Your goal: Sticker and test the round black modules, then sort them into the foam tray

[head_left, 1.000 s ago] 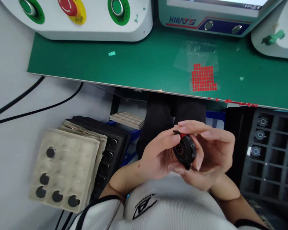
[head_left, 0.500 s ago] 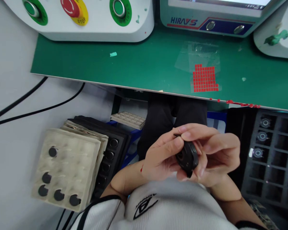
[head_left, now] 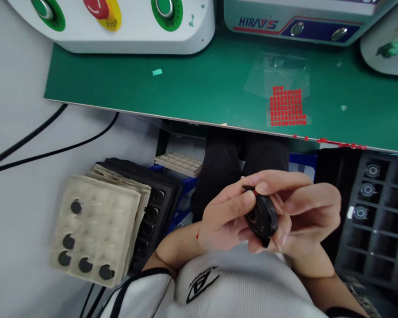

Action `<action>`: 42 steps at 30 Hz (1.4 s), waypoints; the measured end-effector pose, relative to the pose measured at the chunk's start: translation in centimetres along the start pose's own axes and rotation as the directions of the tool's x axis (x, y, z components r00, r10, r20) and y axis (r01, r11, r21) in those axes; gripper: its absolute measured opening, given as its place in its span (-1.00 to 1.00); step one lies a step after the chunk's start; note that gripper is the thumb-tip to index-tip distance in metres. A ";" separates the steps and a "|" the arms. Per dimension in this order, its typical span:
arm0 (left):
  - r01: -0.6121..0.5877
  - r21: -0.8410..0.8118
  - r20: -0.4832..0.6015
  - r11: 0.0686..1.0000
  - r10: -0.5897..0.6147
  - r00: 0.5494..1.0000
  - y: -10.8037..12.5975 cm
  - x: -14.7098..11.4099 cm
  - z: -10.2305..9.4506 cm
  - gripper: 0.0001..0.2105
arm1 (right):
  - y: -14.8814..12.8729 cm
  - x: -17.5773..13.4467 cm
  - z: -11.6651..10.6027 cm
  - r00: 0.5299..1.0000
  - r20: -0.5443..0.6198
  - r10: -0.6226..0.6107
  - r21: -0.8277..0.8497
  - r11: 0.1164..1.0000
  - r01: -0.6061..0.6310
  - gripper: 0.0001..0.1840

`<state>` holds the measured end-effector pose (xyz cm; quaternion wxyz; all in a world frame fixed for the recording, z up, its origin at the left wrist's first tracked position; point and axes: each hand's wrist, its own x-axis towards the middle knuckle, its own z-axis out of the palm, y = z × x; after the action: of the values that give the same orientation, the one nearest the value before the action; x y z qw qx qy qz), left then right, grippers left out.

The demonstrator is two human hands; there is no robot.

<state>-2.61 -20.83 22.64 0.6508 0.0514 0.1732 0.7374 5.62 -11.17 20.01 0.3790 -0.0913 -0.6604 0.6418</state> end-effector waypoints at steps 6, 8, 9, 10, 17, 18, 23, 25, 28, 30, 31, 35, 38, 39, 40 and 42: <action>-0.025 0.050 -0.031 0.998 0.026 0.999 -0.2 0.3 -0.3 -0.66 | 0.3 -0.4 0.1 1.000 -0.026 0.010 0.048 0.999 -0.008 -0.47; -0.036 0.054 -0.008 0.998 0.037 0.999 -0.1 0.6 -0.5 -0.66 | 0.6 -0.3 0.3 0.999 -0.050 0.004 0.073 0.997 -0.001 -0.40; -0.026 0.058 0.002 0.998 0.025 1.000 0.0 0.7 -0.7 -0.66 | 0.7 -0.2 0.4 0.998 -0.058 0.009 0.073 0.997 -0.005 -0.37; -0.003 0.067 0.005 0.998 0.003 1.000 0.0 0.8 -0.9 -0.65 | 0.8 -0.1 0.4 0.998 -0.063 0.013 0.067 0.998 -0.009 -0.36; 0.042 0.053 -0.022 0.998 -0.041 0.999 -0.1 1.1 -1.4 -0.61 | 0.7 -0.1 0.6 0.999 -0.049 0.023 -0.008 1.000 -0.024 -0.47; 0.025 0.041 -0.033 0.999 -0.023 0.999 -0.3 1.1 -1.4 -0.62 | 0.7 -0.1 0.7 0.999 -0.046 0.013 -0.004 1.000 -0.013 -0.48; -0.022 0.031 -0.100 0.999 0.025 0.995 -0.6 1.0 -1.5 -0.64 | 1.4 0.1 0.5 0.997 0.007 -0.077 0.053 0.996 0.077 -0.41; -0.010 0.041 -0.138 0.999 0.015 0.990 -0.3 1.2 -1.7 -0.64 | 1.8 0.5 0.3 0.997 0.020 -0.074 0.054 0.996 0.073 -0.40; 0.049 0.042 -0.179 0.998 -0.040 0.983 0.7 1.9 -2.1 -0.62 | 2.3 1.1 0.1 0.999 0.033 -0.020 0.027 0.999 0.019 -0.42; 0.094 0.056 -0.175 0.994 -0.083 0.981 1.5 2.6 -2.7 -0.56 | 2.6 1.6 0.2 1.000 0.009 -0.010 -0.009 1.000 0.010 -0.44; 0.103 0.083 -0.186 0.991 -0.086 0.979 1.9 3.1 -3.2 -0.54 | 2.7 1.9 0.2 1.000 -0.011 -0.011 -0.029 1.000 0.011 -0.45; -0.041 0.380 -0.404 0.924 0.206 0.891 3.2 4.8 -6.1 -0.77 | 4.1 4.4 -0.5 0.997 -0.080 -0.011 -0.251 0.968 -0.010 -0.51; -0.182 0.654 -0.422 0.734 0.554 0.717 4.1 5.2 -8.1 -0.82 | 5.9 7.9 -1.7 1.000 0.022 0.006 -0.640 0.768 0.010 -0.61; -0.221 0.710 -0.371 0.669 0.622 0.690 4.4 5.1 -8.5 -0.79 | 6.6 9.1 -2.0 0.996 0.078 0.045 -0.736 0.677 0.027 -0.63; -0.258 0.748 -0.307 0.612 0.663 0.683 4.7 5.0 -8.6 -0.79 | 7.2 10.3 -2.2 0.987 0.128 0.095 -0.798 0.601 0.046 -0.63; -0.315 0.798 -0.175 0.513 0.698 0.694 5.2 4.5 -8.5 -0.78 | 8.3 12.3 -2.5 0.966 0.186 0.180 -0.855 0.514 0.069 -0.60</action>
<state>-10.73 -18.51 15.70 0.2562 0.1670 0.5760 0.7581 -4.42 -0.47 16.84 0.1772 -0.2048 -0.9292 0.2515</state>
